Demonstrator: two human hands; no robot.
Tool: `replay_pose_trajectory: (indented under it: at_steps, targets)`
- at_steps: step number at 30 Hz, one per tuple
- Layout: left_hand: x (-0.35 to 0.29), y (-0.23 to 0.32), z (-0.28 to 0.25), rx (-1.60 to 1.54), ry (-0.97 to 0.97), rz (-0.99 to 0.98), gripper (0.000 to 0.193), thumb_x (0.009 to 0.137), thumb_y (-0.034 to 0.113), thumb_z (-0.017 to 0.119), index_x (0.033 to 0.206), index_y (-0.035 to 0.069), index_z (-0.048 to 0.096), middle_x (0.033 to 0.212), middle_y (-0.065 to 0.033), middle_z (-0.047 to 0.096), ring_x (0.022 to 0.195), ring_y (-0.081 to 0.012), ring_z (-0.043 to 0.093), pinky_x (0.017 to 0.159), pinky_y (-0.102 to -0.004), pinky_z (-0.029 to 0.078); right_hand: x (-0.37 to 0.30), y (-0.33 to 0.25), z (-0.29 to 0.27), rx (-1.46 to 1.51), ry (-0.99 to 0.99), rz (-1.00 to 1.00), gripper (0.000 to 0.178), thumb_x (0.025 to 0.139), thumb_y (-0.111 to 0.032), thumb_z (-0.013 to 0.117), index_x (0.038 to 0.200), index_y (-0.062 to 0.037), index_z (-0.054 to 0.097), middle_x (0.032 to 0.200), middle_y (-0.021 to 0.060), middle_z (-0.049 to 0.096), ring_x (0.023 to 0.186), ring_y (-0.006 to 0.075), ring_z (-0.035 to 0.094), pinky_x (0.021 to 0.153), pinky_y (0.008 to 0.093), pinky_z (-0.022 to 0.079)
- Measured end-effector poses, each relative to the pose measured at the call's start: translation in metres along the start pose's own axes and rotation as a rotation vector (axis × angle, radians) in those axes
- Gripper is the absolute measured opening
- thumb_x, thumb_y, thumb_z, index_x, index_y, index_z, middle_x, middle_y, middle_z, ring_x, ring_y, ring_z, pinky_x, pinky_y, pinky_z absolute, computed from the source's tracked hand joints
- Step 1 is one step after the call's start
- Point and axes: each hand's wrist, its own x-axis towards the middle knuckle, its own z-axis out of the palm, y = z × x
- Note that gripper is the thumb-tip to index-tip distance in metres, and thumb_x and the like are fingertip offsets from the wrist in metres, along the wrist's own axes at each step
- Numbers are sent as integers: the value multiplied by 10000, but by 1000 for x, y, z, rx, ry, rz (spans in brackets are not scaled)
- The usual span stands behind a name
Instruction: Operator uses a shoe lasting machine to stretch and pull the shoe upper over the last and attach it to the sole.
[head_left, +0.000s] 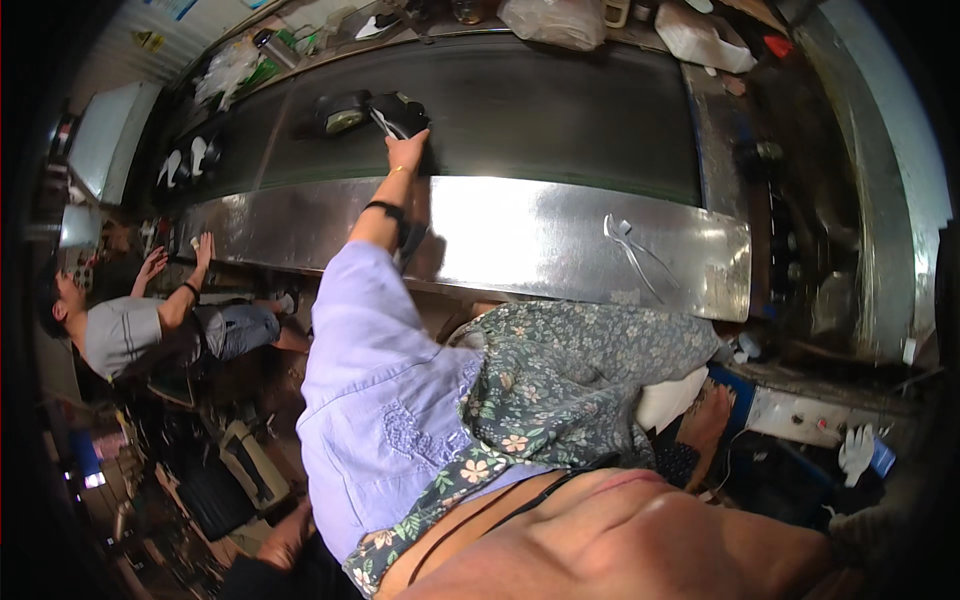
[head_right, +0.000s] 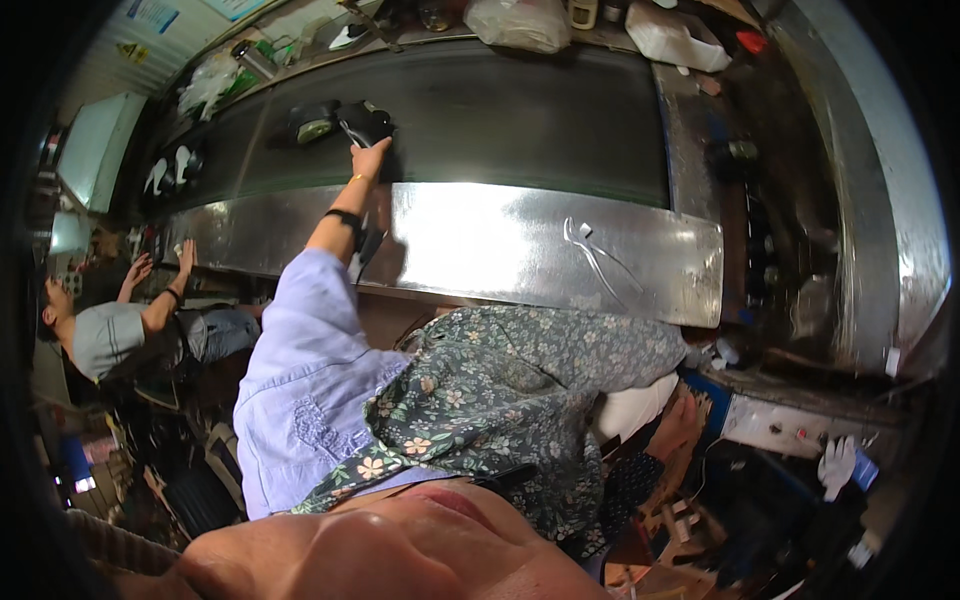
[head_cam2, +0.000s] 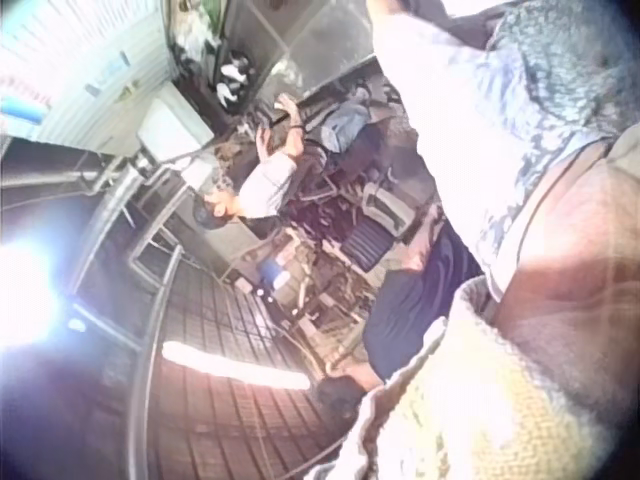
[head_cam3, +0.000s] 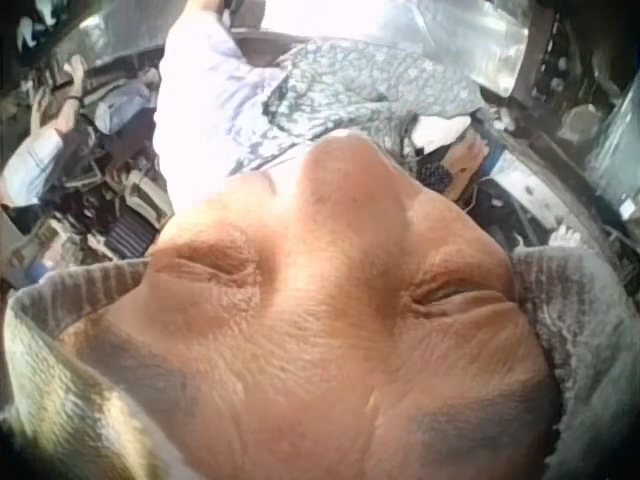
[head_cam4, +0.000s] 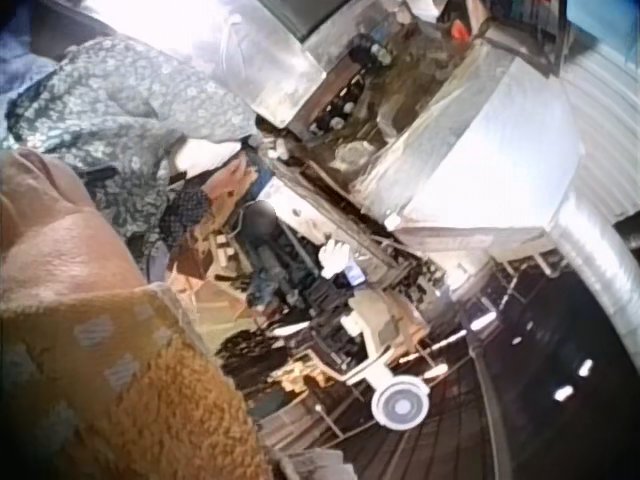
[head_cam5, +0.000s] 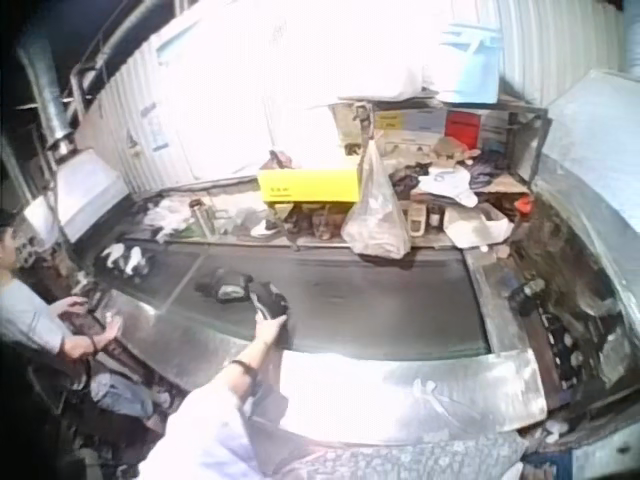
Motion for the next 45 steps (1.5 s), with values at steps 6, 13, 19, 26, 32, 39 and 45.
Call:
replay_pose_trajectory:
  at_steps: [6,13,19,26,32,39,45]
  targets:
    - [-21,25,15,-247,-348,-68,512,670,278,758,962,-127,646,923,-202,680,845,-297,673,742,-367,533,-42,3,-7,471,81,50,325,971,-134,546,1218,72,589,1206,164,634,1079,228,610,954,313,464]
    - [-191,59,-26,-1205,-1673,-262,623,743,66,596,1308,-129,421,1278,-266,542,1227,-434,510,1078,-516,401,-16,-119,-19,569,19,-391,252,947,-84,591,1159,45,630,1121,109,684,1019,157,629,899,258,473]
    - [-373,62,15,-927,-2707,-1118,752,821,500,540,1362,-13,441,1264,-244,559,1008,-422,598,736,-483,525,-22,-244,-85,946,142,-788,499,932,-231,649,1355,-7,506,1306,115,591,1211,192,546,1020,312,428]
    - [-480,121,-4,-742,-2210,75,561,1025,471,359,1359,32,463,1253,-149,587,1181,-282,553,1028,-375,424,-103,-230,-96,559,171,-477,315,917,-191,638,1185,-26,644,1099,115,702,982,212,682,863,320,523]
    - [-506,88,8,-750,-1866,730,588,975,320,516,1428,-14,345,1417,-165,416,1316,-267,404,1110,-374,313,-118,-194,-48,189,245,-387,330,888,-320,657,1089,-59,678,963,143,706,829,338,683,722,394,545]
    - [-504,85,20,-521,-1765,1092,821,804,116,760,1448,-45,277,1425,-209,379,1318,-295,392,1106,-381,312,-103,-176,-60,254,5,-367,391,949,-394,538,1243,-148,611,907,194,686,814,402,651,708,452,515]
    - [-507,70,5,-540,-1666,1158,762,848,84,715,1430,-69,249,1403,-222,385,1316,-313,386,1121,-409,284,-100,-173,-35,115,226,-525,317,919,-366,569,1148,-160,648,739,181,661,678,363,656,609,461,502]
